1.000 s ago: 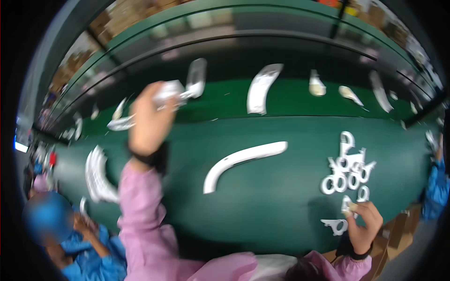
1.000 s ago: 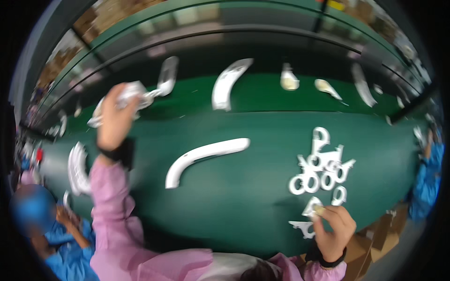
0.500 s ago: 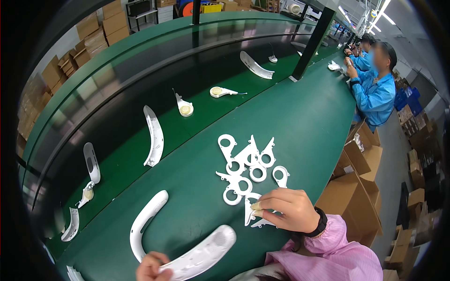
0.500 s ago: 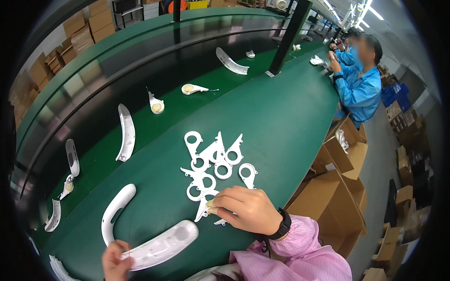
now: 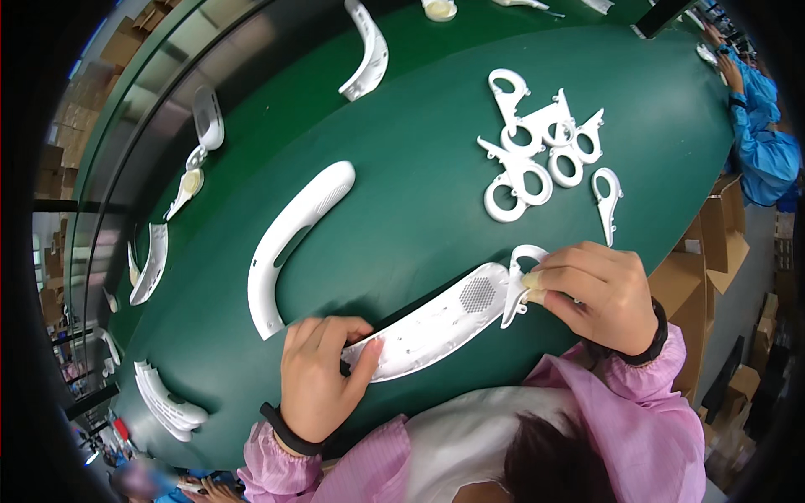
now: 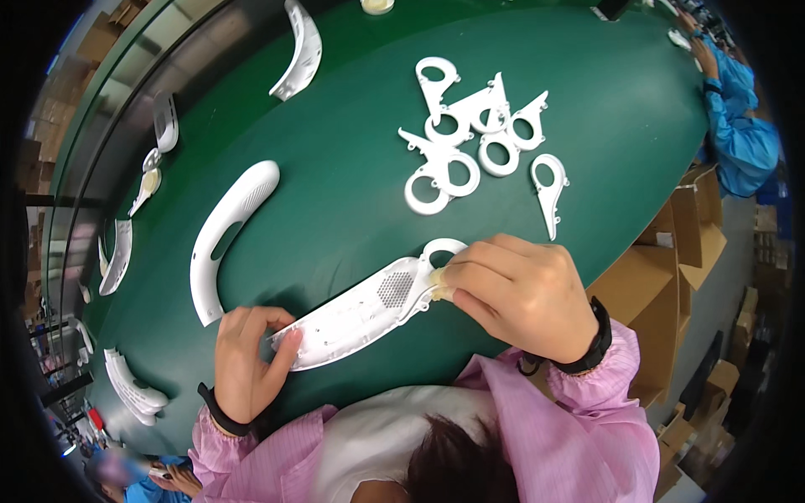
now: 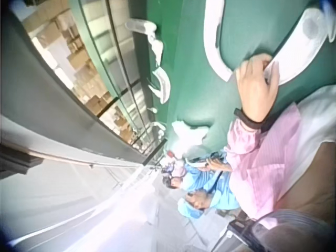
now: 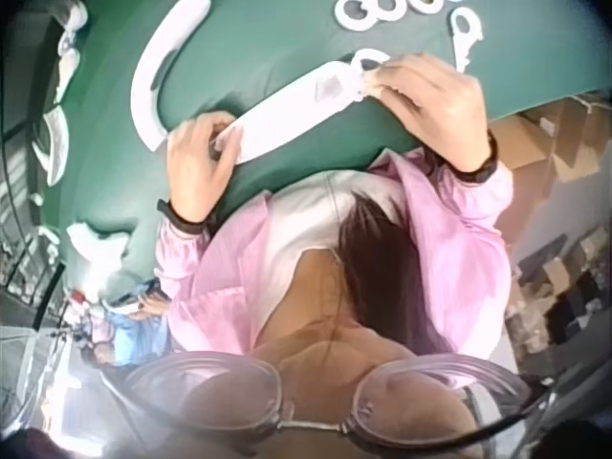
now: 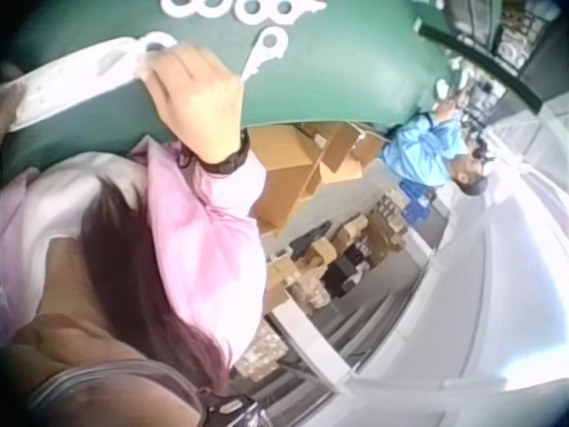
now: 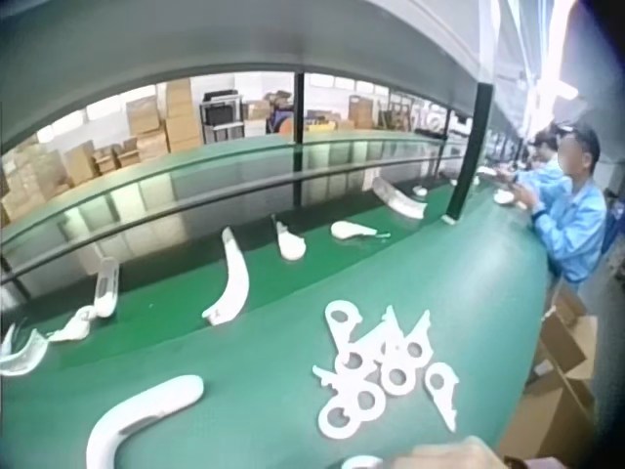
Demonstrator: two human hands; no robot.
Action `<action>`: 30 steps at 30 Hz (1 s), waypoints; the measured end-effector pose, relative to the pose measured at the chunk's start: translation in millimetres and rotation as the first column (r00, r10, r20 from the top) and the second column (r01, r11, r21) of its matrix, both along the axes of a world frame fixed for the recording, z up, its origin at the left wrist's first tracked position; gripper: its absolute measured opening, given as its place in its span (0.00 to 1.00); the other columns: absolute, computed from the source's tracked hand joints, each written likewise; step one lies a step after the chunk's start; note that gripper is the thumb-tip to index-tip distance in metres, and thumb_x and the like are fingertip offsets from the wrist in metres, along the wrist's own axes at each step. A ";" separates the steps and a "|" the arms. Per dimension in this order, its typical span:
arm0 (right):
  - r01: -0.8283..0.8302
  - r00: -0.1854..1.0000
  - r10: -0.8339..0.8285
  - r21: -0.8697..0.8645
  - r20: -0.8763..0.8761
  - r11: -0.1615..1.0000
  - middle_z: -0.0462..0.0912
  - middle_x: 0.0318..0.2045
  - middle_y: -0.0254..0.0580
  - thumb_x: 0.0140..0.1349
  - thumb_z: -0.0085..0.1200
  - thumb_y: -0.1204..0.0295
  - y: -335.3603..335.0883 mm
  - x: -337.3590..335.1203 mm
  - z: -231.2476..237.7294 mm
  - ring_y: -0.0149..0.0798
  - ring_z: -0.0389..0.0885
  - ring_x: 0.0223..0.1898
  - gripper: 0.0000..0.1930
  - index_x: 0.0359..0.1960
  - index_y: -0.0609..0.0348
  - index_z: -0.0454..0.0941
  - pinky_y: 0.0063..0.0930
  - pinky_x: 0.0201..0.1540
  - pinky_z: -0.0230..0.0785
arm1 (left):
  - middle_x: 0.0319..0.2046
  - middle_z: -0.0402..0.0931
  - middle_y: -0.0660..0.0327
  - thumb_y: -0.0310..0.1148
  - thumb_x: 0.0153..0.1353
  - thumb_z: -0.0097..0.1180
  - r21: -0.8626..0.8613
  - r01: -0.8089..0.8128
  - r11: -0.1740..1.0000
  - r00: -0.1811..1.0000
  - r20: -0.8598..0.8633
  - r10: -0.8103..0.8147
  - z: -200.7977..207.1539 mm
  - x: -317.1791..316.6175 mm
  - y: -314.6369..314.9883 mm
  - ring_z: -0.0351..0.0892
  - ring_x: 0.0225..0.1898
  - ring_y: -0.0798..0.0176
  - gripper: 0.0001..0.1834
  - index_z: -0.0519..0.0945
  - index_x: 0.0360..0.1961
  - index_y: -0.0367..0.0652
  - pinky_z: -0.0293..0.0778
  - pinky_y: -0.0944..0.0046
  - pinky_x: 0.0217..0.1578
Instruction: Manually assemble plastic housing parts on a production line conveyor belt.
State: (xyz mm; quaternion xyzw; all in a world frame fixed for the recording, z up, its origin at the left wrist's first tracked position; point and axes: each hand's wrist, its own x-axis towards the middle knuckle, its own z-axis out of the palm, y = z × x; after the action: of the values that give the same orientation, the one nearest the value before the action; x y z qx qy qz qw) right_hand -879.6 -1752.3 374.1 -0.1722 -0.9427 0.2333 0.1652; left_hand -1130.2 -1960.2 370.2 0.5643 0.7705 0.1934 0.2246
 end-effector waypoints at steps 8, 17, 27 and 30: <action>-0.059 0.998 0.059 0.084 0.003 0.995 0.78 0.28 0.30 0.50 0.68 0.74 -37.3 -21.1 -6.5 0.31 0.78 0.24 0.10 0.34 0.56 0.82 0.27 0.19 0.70 | 0.44 0.79 0.53 0.43 0.56 0.71 0.037 0.169 0.985 0.977 0.124 -0.172 -0.8 13.8 -2.1 0.81 0.39 0.48 0.36 0.72 0.62 0.40 0.75 0.52 0.43; 0.065 0.995 -0.067 0.028 0.072 0.997 0.77 0.26 0.33 0.49 0.66 0.75 -71.7 -48.3 -9.7 0.34 0.79 0.25 0.09 0.33 0.59 0.81 0.29 0.21 0.72 | 0.48 0.79 0.45 0.40 0.45 0.81 -0.061 0.180 0.982 0.966 0.199 -0.165 -4.7 12.6 -3.6 0.83 0.44 0.41 0.54 0.63 0.71 0.37 0.80 0.50 0.43; 0.174 0.970 -0.126 -0.230 0.208 0.957 0.81 0.30 0.41 0.46 0.69 0.76 -73.8 -69.0 10.4 0.45 0.80 0.28 0.11 0.32 0.63 0.82 0.36 0.27 0.71 | 0.38 0.72 0.58 0.37 0.43 0.77 -0.003 0.248 0.969 0.969 0.008 -0.248 -0.9 8.0 -9.9 0.79 0.37 0.53 0.46 0.75 0.68 0.55 0.79 0.56 0.36; 0.081 0.978 -0.021 -0.287 0.206 0.955 0.79 0.32 0.44 0.43 0.74 0.67 -69.9 -63.3 9.6 0.47 0.78 0.32 0.19 0.35 0.63 0.82 0.37 0.30 0.72 | 0.36 0.71 0.59 0.36 0.43 0.77 0.008 0.248 0.969 0.969 -0.002 -0.248 -2.6 9.4 -10.9 0.78 0.35 0.54 0.44 0.77 0.67 0.57 0.78 0.56 0.35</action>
State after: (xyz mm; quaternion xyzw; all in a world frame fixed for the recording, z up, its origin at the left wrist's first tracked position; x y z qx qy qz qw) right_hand -942.9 -1822.3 383.7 -0.2420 -0.9046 0.3477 0.0480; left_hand -1120.8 -1971.1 367.6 0.6571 0.6934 0.1668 0.2441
